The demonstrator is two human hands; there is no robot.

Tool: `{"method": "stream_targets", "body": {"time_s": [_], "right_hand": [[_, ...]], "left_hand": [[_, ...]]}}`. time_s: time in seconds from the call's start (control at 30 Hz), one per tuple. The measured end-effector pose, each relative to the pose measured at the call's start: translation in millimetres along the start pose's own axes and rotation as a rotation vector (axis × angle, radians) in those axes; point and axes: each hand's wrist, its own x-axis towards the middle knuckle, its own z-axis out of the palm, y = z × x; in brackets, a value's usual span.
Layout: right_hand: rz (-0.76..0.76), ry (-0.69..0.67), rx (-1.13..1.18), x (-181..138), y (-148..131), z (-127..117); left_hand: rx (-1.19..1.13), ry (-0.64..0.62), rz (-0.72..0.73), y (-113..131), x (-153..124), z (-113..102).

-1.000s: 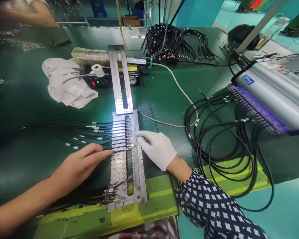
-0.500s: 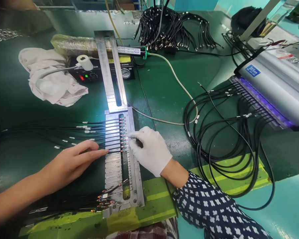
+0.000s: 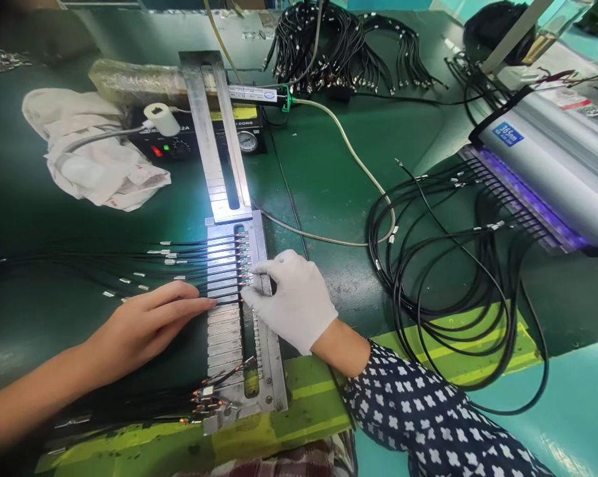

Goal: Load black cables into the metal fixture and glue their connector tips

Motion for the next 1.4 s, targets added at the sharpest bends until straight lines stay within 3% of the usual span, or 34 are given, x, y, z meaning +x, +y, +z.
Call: {"method": "stream_targets", "body": {"time_s": [0.17,0.23,0.33,0.43,0.53,0.67,0.8,0.93,1.0,1.1,1.23,1.4], "right_hand": [[-0.001,0.010,-0.052,2,-2,3],[-0.016,0.022,-0.062,2,-1,4],[-0.033,0.037,-0.103,1,2,7],[-0.030,0.042,-0.119,-1,3,8],[-0.011,0.037,-0.109,-2,3,8],[0.003,0.003,-0.106,-3,2,6],[0.010,0.010,-0.114,-4,2,7],[0.024,0.000,-0.090,-4,0,6],[0.031,-0.003,-0.085,-3,0,5],[0.037,-0.004,-0.093,-2,-2,4],[0.029,0.004,-0.095,-2,-2,3],[-0.012,0.008,-0.030,-2,0,1]], "left_hand": [[0.338,0.119,-0.024,8,-17,17],[0.417,0.110,-0.054,15,-19,21],[0.338,0.082,-0.078,23,-19,18],[0.088,0.025,-0.202,29,-26,2],[-0.162,-0.120,-0.370,35,-47,-18],[-0.168,-0.323,-0.438,45,-77,-34],[-0.105,-0.307,-0.434,52,-81,-48],[-0.055,-0.156,-0.513,53,-74,-60],[0.040,-0.074,-0.523,51,-70,-52],[0.162,-0.001,-0.435,46,-62,-24],[0.163,0.062,-0.329,46,-45,9],[0.082,0.114,-0.219,49,-27,11]]}}
